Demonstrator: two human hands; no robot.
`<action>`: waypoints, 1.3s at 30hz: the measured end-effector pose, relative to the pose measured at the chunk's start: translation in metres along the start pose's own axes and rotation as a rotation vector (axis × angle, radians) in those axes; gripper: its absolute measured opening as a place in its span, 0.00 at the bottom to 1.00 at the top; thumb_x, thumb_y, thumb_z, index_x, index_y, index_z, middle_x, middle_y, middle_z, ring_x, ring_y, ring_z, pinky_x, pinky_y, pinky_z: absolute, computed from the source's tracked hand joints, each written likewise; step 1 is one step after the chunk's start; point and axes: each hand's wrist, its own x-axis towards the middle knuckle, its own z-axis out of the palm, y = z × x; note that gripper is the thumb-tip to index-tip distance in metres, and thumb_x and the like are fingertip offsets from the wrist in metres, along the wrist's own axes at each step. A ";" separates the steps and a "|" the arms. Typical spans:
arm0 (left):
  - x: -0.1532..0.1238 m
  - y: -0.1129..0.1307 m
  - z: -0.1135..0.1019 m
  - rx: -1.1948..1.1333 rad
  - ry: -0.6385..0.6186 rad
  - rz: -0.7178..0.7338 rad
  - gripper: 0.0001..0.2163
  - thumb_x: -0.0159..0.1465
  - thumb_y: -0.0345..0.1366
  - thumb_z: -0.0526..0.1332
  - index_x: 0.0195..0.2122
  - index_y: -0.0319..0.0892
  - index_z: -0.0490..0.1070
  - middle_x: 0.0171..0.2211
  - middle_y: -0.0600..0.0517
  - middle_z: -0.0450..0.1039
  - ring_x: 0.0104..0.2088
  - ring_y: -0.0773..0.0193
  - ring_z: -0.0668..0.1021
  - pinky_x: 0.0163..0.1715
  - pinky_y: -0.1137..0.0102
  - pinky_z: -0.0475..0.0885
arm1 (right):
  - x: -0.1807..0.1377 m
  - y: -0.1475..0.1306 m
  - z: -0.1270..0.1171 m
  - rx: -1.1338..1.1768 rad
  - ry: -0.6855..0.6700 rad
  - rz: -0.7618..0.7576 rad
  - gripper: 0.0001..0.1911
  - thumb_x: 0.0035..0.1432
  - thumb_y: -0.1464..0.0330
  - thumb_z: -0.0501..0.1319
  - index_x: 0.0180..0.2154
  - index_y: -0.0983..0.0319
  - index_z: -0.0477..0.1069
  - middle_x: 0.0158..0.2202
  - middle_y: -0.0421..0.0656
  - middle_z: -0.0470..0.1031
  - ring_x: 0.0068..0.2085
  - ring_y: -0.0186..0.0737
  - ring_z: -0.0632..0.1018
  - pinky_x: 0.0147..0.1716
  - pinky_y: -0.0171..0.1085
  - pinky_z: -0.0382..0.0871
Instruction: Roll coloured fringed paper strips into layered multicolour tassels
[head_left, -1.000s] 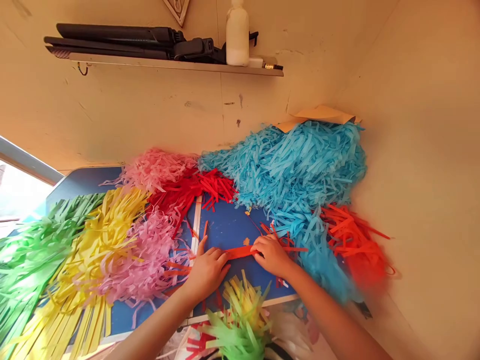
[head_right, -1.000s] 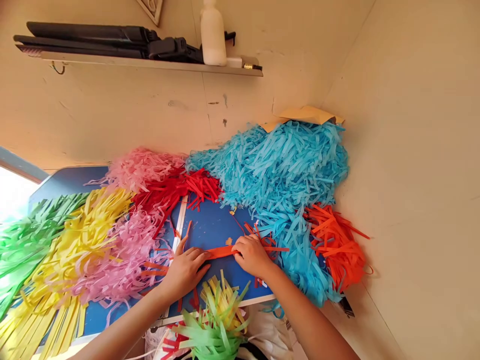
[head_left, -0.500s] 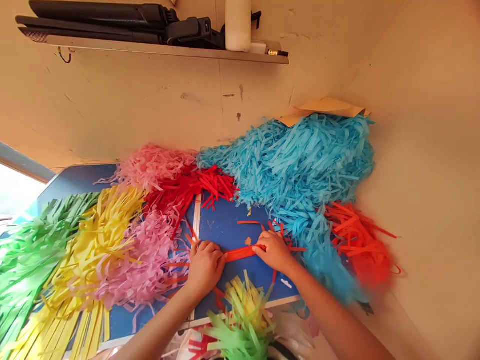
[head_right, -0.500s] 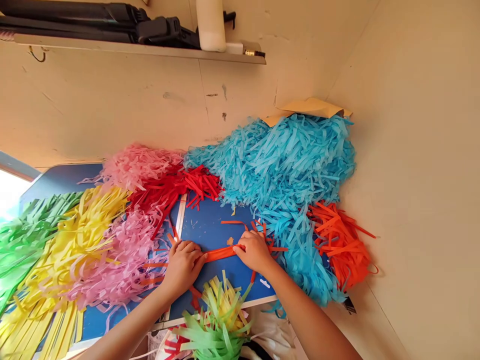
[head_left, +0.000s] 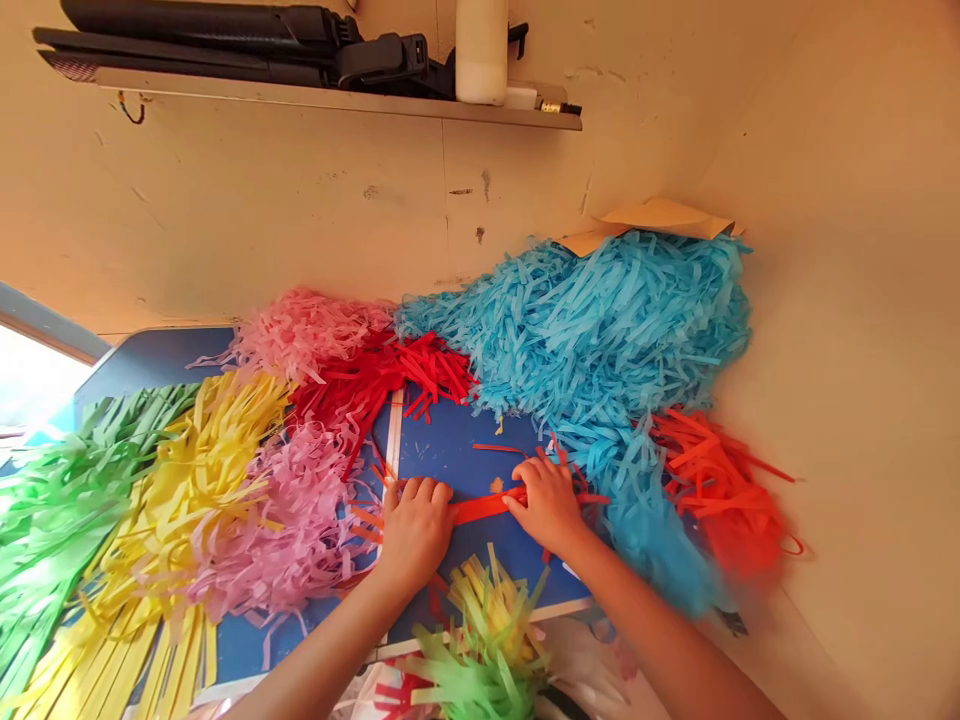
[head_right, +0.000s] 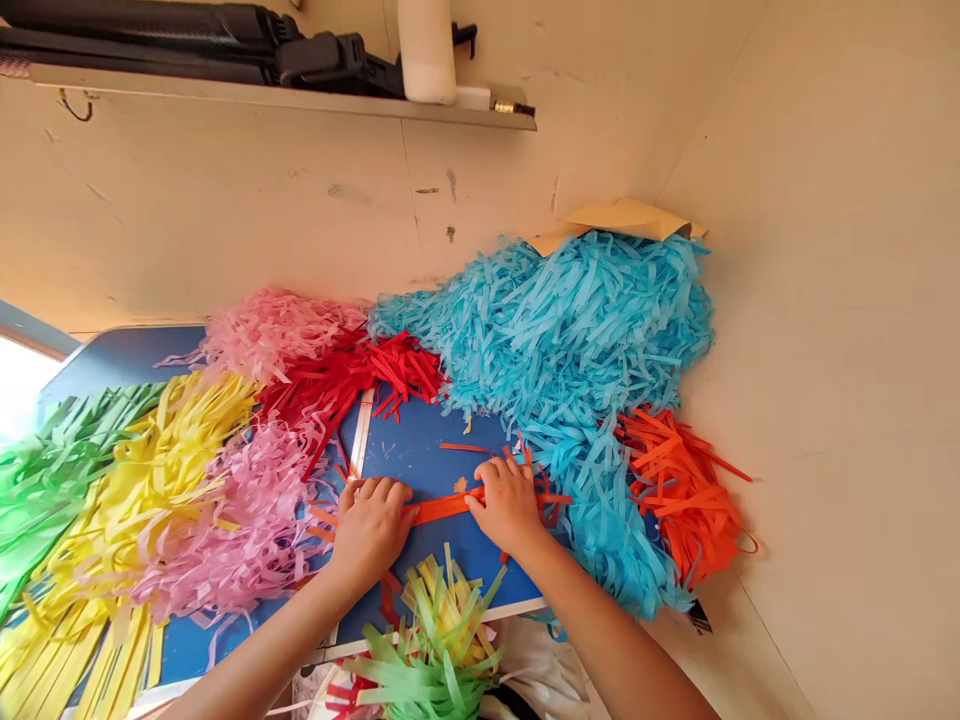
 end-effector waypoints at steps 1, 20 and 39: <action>-0.001 0.000 0.000 0.013 -0.003 0.063 0.08 0.67 0.32 0.56 0.39 0.46 0.75 0.40 0.46 0.77 0.46 0.51 0.73 0.54 0.51 0.59 | -0.001 -0.002 -0.003 -0.021 0.004 -0.085 0.04 0.60 0.70 0.62 0.39 0.58 0.73 0.42 0.44 0.76 0.45 0.47 0.72 0.47 0.46 0.55; 0.002 0.004 0.008 0.082 0.076 0.275 0.12 0.67 0.27 0.54 0.35 0.44 0.77 0.33 0.48 0.79 0.45 0.51 0.76 0.59 0.43 0.53 | 0.014 -0.011 -0.004 -0.188 -0.054 -0.439 0.09 0.61 0.61 0.63 0.39 0.59 0.74 0.41 0.43 0.78 0.45 0.44 0.71 0.47 0.47 0.54; -0.001 -0.004 0.007 -0.150 0.063 0.020 0.12 0.69 0.38 0.56 0.32 0.48 0.79 0.35 0.53 0.81 0.40 0.56 0.78 0.52 0.50 0.57 | 0.014 0.030 -0.002 0.132 -0.120 -0.123 0.08 0.61 0.65 0.66 0.28 0.57 0.77 0.33 0.38 0.78 0.40 0.40 0.74 0.43 0.41 0.57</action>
